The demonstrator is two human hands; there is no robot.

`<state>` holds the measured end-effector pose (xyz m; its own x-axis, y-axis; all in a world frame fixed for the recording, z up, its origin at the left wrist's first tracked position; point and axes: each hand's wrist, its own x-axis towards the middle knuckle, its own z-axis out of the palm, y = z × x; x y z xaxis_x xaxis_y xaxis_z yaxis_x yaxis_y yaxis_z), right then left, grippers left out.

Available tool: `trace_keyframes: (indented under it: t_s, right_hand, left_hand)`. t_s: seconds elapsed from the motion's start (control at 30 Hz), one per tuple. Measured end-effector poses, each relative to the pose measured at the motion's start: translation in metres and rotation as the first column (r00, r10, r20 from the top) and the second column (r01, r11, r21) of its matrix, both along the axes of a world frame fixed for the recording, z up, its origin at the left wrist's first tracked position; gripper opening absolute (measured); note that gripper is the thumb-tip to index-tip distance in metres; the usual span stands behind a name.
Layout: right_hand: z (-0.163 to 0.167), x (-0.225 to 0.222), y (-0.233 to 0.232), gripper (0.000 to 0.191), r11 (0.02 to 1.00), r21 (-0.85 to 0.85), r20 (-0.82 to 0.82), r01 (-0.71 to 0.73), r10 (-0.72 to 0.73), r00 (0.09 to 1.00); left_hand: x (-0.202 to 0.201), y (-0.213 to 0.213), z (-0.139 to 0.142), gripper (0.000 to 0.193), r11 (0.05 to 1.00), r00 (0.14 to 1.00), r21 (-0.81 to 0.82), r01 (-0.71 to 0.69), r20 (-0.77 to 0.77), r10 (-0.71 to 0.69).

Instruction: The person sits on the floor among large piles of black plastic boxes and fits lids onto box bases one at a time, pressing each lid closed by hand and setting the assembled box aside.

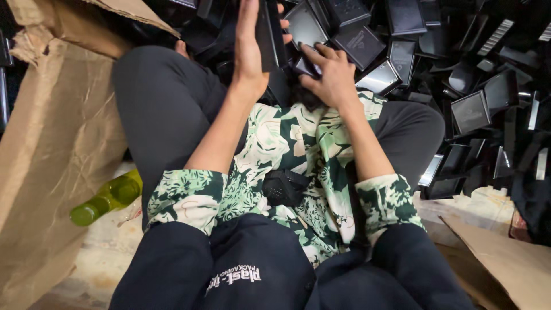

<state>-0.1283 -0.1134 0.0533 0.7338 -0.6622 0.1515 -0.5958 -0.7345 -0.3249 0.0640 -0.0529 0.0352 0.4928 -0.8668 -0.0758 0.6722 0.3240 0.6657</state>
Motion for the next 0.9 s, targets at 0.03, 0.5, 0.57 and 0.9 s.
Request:
trace_keyframes:
  t_s: [0.03, 0.5, 0.57, 0.9]
  right_hand:
    - [0.011, -0.003, 0.001, 0.06, 1.0, 0.029, 0.1, -0.009, 0.006, 0.995]
    - [0.037, 0.042, 0.062, 0.044, 0.897, 0.437, 0.585, 0.063, -0.337, 0.737]
    - [0.031, 0.042, 0.062, 0.044, 0.897, 0.436, 0.597, 0.076, -0.351, 0.722]
    - [0.026, 0.026, 0.064, 0.063, 0.85, 0.444, 0.615, -0.284, -0.059, 0.786]
  left_hand:
    - [-0.004, 0.0, 0.002, 0.039, 1.0, 1.0, 0.001, 0.001, 0.019, -0.001]
    - [-0.053, -0.004, -0.009, 0.039, 0.993, 0.945, 0.047, -0.105, 0.315, 0.085]
    - [-0.057, -0.006, -0.012, 0.039, 0.988, 0.915, 0.027, -0.152, 0.383, 0.13]
    - [-0.039, -0.004, -0.015, 0.042, 0.985, 0.961, 0.169, -0.039, -0.264, 0.083]
